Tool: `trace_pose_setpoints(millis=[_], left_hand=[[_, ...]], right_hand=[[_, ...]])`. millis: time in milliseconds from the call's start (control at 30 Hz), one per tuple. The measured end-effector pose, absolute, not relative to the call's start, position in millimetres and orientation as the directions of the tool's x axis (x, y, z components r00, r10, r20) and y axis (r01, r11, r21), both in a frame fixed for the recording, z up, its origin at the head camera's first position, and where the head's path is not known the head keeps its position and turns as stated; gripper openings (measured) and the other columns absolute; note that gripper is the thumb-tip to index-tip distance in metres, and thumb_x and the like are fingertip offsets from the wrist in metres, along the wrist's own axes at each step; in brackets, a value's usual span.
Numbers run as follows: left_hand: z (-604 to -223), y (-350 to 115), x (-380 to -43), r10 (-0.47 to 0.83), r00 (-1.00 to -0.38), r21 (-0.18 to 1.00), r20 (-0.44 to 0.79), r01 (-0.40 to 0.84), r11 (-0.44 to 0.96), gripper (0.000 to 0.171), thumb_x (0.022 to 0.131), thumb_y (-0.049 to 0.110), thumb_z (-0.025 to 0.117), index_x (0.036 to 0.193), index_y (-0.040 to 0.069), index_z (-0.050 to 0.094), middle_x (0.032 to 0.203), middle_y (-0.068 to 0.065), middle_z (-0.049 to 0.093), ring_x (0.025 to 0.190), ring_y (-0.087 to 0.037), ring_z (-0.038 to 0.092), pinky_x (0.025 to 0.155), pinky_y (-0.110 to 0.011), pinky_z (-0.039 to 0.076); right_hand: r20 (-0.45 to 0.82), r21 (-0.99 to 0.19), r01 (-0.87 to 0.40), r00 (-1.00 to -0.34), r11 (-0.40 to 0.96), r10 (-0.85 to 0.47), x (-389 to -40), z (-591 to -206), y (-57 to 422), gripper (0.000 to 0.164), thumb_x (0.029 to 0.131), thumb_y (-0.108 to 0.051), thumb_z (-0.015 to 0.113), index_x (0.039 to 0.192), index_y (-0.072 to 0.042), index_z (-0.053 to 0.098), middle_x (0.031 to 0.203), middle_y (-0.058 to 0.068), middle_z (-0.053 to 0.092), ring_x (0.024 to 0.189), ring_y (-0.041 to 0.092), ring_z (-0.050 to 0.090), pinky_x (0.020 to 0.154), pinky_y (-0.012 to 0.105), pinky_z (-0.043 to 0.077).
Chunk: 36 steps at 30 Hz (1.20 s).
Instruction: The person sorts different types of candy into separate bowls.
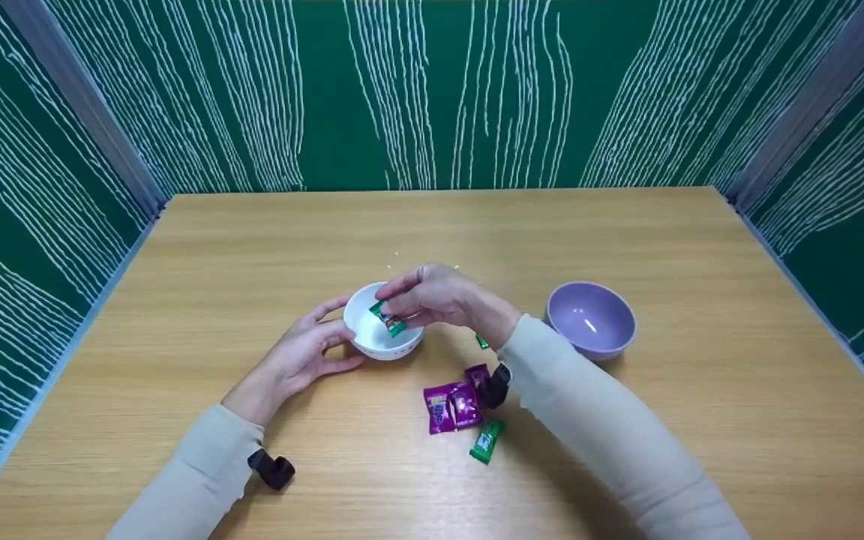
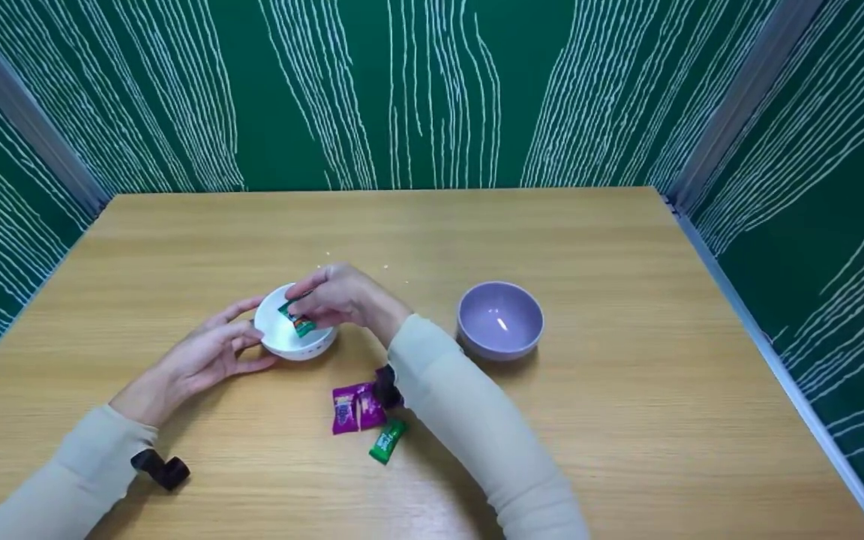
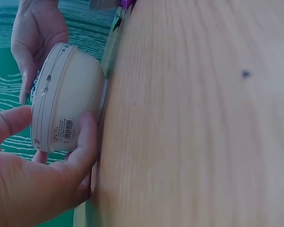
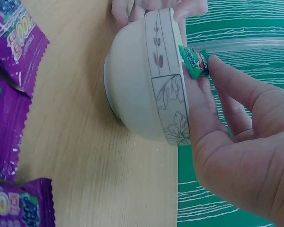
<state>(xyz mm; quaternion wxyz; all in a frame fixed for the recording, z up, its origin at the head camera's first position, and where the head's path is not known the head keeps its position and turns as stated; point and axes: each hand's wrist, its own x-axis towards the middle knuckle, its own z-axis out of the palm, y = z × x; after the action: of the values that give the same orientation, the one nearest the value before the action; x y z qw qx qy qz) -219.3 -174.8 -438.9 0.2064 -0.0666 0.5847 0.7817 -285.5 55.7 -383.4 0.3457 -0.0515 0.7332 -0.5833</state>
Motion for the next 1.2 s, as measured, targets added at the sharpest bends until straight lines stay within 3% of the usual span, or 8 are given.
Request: trace_pose_setpoints(millis=[400, 667, 933, 1067, 1200], left_hand=[[-439, -179, -217, 0.257, -0.916, 0.904, -0.307, -0.365, -0.222, 0.067, 0.093, 0.000, 0.058, 0.155, 0.012, 0.033, 0.117, -0.012, 0.057, 0.122, -0.030, 0.050, 0.101, -0.057, 0.049], [-439, -177, -217, 0.254, -0.915, 0.902, -0.314, -0.372, -0.222, 0.065, 0.094, 0.000, 0.057, 0.154, 0.012, 0.035, 0.132, -0.018, 0.050, 0.120, -0.030, 0.050, 0.101, -0.054, 0.050], [-440, -176, -217, 0.237, -0.917, 0.901, -0.321, -0.373, -0.222, 0.064, 0.095, 0.000, 0.057, 0.154, 0.012, 0.036, 0.135, -0.019, 0.046, 0.115, -0.028, 0.052, 0.102, -0.055, 0.049], [-439, -176, -217, 0.228, -0.917, 0.897, -0.327, -0.377, -0.230, 0.065, 0.094, -0.001, 0.058, 0.154, 0.013, 0.037, 0.126, -0.018, 0.050, 0.112, -0.027, 0.052, 0.101, -0.055, 0.050], [-438, -176, -218, 0.232, -0.917, 0.898, -0.325, -0.376, -0.227, 0.067, 0.093, 0.000, 0.058, 0.154, 0.014, 0.036, 0.133, -0.019, 0.047, 0.119, -0.030, 0.050, 0.102, -0.056, 0.049]], right_hand=[[-0.417, -0.908, 0.315, -0.758, 0.278, -0.502, -285, -388, 50, 0.029, 0.093, -0.006, 0.074, 0.122, -0.008, 0.071, 0.122, 0.013, 0.065, 0.106, 0.026, 0.068, 0.085, 0.036, 0.060], [-0.416, -0.909, 0.319, -0.742, 0.268, -0.526, -285, -385, 55, 0.038, 0.093, -0.008, 0.075, 0.129, -0.003, 0.066, 0.123, 0.014, 0.066, 0.109, 0.029, 0.069, 0.086, 0.038, 0.060], [-0.380, -0.901, 0.147, -0.719, 0.407, -0.582, -288, -357, 97, 0.043, 0.096, -0.009, 0.070, 0.135, 0.001, 0.057, 0.123, 0.017, 0.061, 0.117, 0.039, 0.062, 0.088, 0.040, 0.059], [-0.405, -0.854, 0.068, -0.710, 0.516, -0.576, -287, -349, 123, 0.042, 0.095, -0.010, 0.072, 0.134, -0.004, 0.059, 0.123, 0.014, 0.063, 0.115, 0.033, 0.063, 0.091, 0.041, 0.058], [-0.467, -0.768, 0.009, -0.692, 0.640, -0.551, -287, -351, 140, 0.043, 0.095, -0.010, 0.072, 0.136, -0.006, 0.060, 0.128, 0.015, 0.062, 0.116, 0.027, 0.061, 0.094, 0.042, 0.057]])
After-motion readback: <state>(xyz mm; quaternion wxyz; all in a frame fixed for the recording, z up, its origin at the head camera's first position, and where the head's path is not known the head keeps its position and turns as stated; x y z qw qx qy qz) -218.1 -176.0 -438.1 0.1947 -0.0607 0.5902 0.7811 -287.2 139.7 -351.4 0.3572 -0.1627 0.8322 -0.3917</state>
